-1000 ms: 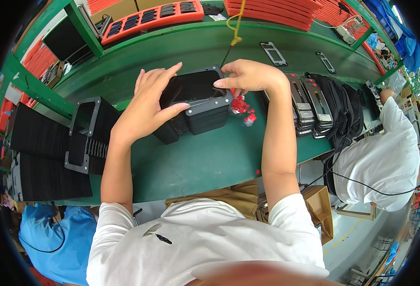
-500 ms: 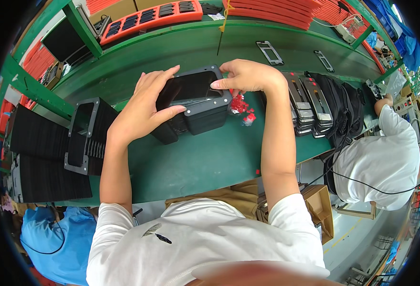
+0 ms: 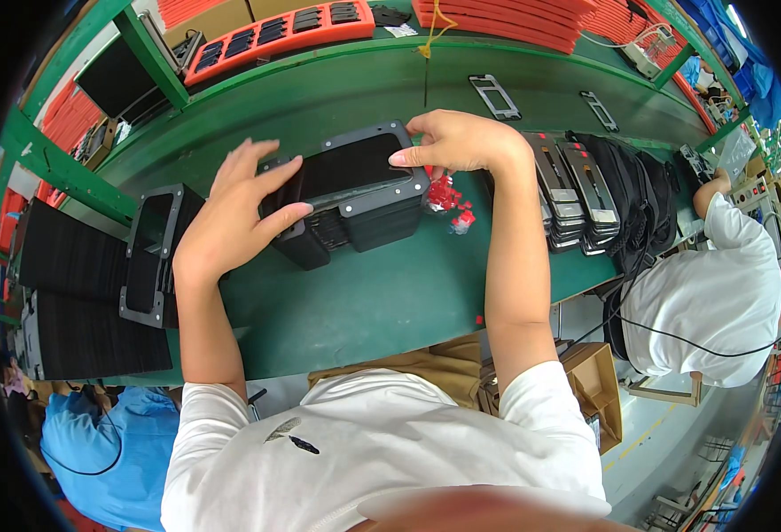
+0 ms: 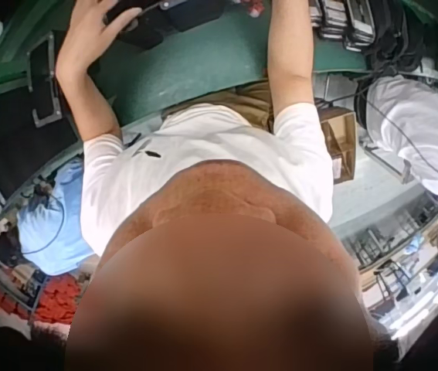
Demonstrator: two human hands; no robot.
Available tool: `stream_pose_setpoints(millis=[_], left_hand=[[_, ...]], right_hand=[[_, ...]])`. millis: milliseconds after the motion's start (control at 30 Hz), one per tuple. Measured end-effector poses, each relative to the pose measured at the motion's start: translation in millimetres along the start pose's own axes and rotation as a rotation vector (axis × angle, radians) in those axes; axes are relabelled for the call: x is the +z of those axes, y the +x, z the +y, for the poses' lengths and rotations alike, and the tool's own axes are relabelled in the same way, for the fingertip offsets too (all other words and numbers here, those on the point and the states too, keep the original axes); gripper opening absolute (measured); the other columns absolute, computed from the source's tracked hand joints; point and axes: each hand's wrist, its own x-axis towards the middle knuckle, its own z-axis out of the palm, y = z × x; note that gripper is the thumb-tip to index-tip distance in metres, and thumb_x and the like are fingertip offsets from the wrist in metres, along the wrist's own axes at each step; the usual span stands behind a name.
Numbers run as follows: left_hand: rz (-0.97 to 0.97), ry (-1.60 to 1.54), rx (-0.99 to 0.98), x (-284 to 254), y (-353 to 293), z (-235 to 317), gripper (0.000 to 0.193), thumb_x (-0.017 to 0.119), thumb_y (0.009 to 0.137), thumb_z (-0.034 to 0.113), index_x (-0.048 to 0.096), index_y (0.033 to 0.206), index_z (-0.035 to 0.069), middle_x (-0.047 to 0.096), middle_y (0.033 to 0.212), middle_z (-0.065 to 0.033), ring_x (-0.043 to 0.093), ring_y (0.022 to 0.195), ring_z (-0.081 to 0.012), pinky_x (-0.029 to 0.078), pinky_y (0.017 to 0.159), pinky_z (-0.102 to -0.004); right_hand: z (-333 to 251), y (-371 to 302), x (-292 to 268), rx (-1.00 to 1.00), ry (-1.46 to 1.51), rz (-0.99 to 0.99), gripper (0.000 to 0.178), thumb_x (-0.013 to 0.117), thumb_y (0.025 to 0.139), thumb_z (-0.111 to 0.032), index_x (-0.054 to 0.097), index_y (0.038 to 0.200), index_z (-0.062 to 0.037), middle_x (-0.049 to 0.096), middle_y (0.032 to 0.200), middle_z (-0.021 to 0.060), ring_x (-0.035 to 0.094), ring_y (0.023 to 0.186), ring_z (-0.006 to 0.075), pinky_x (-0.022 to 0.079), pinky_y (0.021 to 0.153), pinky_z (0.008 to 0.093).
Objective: Assembling and inspecting electronic device housings and components at a factory workstation.
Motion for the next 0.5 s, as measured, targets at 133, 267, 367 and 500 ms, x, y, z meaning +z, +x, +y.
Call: stream_pose_setpoints(millis=[133,267,367,500], left_hand=[[-0.214,-0.039,-0.188,-12,1,0,0.064,0.080,0.089,0.039,0.062,0.146,0.017,0.054,0.147,-0.0189,0.059,0.128,-0.0380,0.049,0.104,-0.0449],[-0.247,-0.002,-0.252,-10,3,5,0.063,0.082,0.086,0.041,0.066,0.143,0.020,0.054,0.148,-0.0182,0.061,0.126,-0.0387,0.050,0.103,-0.0435],[-0.217,-0.006,-0.227,-7,2,0,0.064,0.083,0.084,0.041,0.066,0.143,0.021,0.054,0.148,-0.0175,0.060,0.128,-0.0389,0.050,0.104,-0.0422],[-0.183,-0.133,-0.132,-5,4,-8,0.062,0.082,0.086,0.037,0.065,0.144,0.022,0.054,0.149,-0.0172,0.059,0.130,-0.0381,0.049,0.105,-0.0419]], right_hand=[[1,-9,-12,0.134,-0.078,0.004,0.075,0.072,0.092,-0.062,0.067,0.122,0.0061,0.072,0.087,0.0106,0.069,0.071,0.0177,0.056,0.068,0.0320],[9,-29,-23,0.226,0.040,0.431,0.071,0.066,0.097,-0.062,0.069,0.121,0.0050,0.073,0.093,0.0091,0.069,0.075,0.0166,0.056,0.069,0.0305],[10,-24,-16,-0.059,0.196,0.720,0.062,0.062,0.102,-0.055,0.070,0.118,0.0046,0.073,0.096,0.0096,0.069,0.078,0.0157,0.056,0.071,0.0298],[-25,-26,-10,-0.544,0.469,0.116,0.045,0.056,0.109,-0.038,0.071,0.117,0.0046,0.073,0.102,0.0120,0.069,0.085,0.0146,0.056,0.076,0.0291]])
